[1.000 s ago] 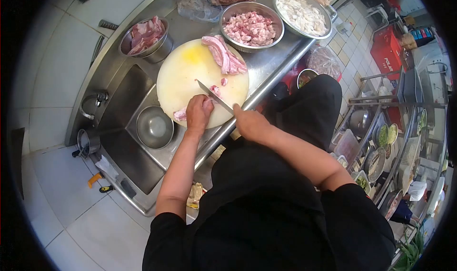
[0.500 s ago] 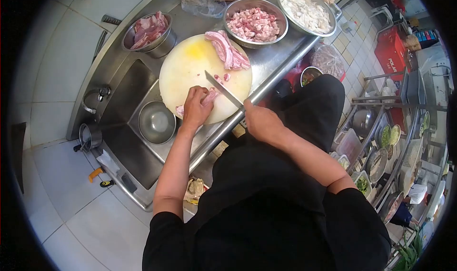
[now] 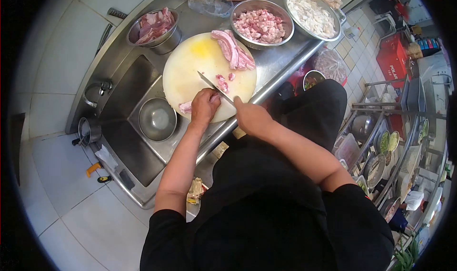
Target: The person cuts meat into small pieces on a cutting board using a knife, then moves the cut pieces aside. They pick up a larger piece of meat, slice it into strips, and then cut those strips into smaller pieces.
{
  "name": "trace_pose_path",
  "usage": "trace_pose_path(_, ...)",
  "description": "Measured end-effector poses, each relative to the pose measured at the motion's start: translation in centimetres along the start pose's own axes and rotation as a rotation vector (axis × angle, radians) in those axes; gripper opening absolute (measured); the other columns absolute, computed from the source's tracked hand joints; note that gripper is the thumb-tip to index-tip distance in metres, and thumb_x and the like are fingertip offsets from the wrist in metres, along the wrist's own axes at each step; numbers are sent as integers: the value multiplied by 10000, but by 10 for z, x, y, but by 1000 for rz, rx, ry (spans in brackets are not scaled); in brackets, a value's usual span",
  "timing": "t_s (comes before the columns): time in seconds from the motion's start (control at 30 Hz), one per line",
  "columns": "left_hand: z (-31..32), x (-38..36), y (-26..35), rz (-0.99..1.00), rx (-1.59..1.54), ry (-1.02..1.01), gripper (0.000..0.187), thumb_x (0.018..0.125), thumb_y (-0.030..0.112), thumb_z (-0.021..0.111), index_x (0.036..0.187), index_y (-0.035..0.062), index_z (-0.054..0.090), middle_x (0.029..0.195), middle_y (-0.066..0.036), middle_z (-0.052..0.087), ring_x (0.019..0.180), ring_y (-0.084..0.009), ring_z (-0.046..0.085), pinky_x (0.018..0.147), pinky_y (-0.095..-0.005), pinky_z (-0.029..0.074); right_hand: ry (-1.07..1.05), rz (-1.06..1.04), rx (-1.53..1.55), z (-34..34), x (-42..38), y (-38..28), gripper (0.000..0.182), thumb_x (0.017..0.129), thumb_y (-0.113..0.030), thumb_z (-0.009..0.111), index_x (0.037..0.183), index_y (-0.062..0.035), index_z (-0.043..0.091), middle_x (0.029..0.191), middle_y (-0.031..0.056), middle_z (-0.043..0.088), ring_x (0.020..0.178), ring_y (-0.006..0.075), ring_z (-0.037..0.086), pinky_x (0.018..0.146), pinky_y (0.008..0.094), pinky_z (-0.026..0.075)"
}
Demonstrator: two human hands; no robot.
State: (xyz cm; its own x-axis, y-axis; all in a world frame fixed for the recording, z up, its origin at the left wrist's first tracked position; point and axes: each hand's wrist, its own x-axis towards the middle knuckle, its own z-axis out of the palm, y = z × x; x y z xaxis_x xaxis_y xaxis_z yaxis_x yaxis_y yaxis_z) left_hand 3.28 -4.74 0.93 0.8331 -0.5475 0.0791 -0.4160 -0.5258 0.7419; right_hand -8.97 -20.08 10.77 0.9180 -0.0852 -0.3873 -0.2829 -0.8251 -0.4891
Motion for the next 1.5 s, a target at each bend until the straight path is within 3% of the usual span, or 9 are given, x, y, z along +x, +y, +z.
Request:
trace_pose_path(0.17,-5,-3,6,50,-17,-50,178,790,67,728,956,9,704,998,-171,703,954,-361,669,856,-420,544,-68,78,37,-3,-42,16,290,906,-62,512,1165,61,475,853,303,686,863,468,694,781,557,537)
trace_pose_path(0.43,1,-2,-5,107,-53,4,163,796,74,723,940,16,675,968,-154,691,925,-359,662,834,-424,543,41,0,64,20,43,9,241,933,-74,497,1136,51,459,839,322,677,847,486,686,760,571,530)
trace_pose_path(0.67,7,-9,-2,74,32,65,185,800,107,732,954,26,668,997,-142,673,975,-346,639,859,-433,527,-80,156,48,8,-53,26,273,941,-87,518,1165,45,438,858,323,677,866,497,680,779,579,527)
trace_pose_path(0.8,10,-10,-9,100,11,160,191,810,113,722,975,27,678,1004,-141,673,972,-349,637,868,-442,522,-51,85,69,4,-56,39,244,964,-113,516,1136,42,440,837,319,672,845,490,677,769,582,521)
trace_pose_path(1.0,-15,-20,-5,230,-22,26,243,823,87,672,1053,10,660,1084,-165,654,1028,-361,635,913,-428,523,82,63,46,3,-28,30,211,991,-130,495,1103,40,438,821,311,668,813,487,669,760,576,514)
trace_pose_path(1.1,-29,-18,1,44,-156,-102,319,804,97,672,1108,7,640,1129,-172,642,1066,-368,626,937,-424,521,114,49,54,-10,-29,18,198,993,-125,490,1096,36,438,815,302,668,805,487,668,751,576,512)
trace_pose_path(1.17,-34,-17,-5,136,-51,-90,425,782,118,691,1191,35,608,1148,-175,649,1131,-363,614,1005,-432,492,172,3,74,-20,-33,8,178,1001,-124,479,1088,26,437,810,294,670,809,483,672,752,577,514)
trace_pose_path(1.27,-41,-17,-8,289,152,-72,420,764,132,696,1170,52,623,1141,-173,654,1107,-357,613,1018,-443,465,202,-32,111,-30,-40,-10,158,988,-115,486,1063,17,440,823,292,672,819,475,679,758,574,517)
trace_pose_path(1.5,-45,-18,-10,121,196,-125,378,772,160,698,1133,52,668,1116,-155,666,1104,-350,606,989,-464,459,-37,90,-75,-3,-23,23,216,931,-59,485,1126,33,476,855,293,685,808,458,695,775,567,539)
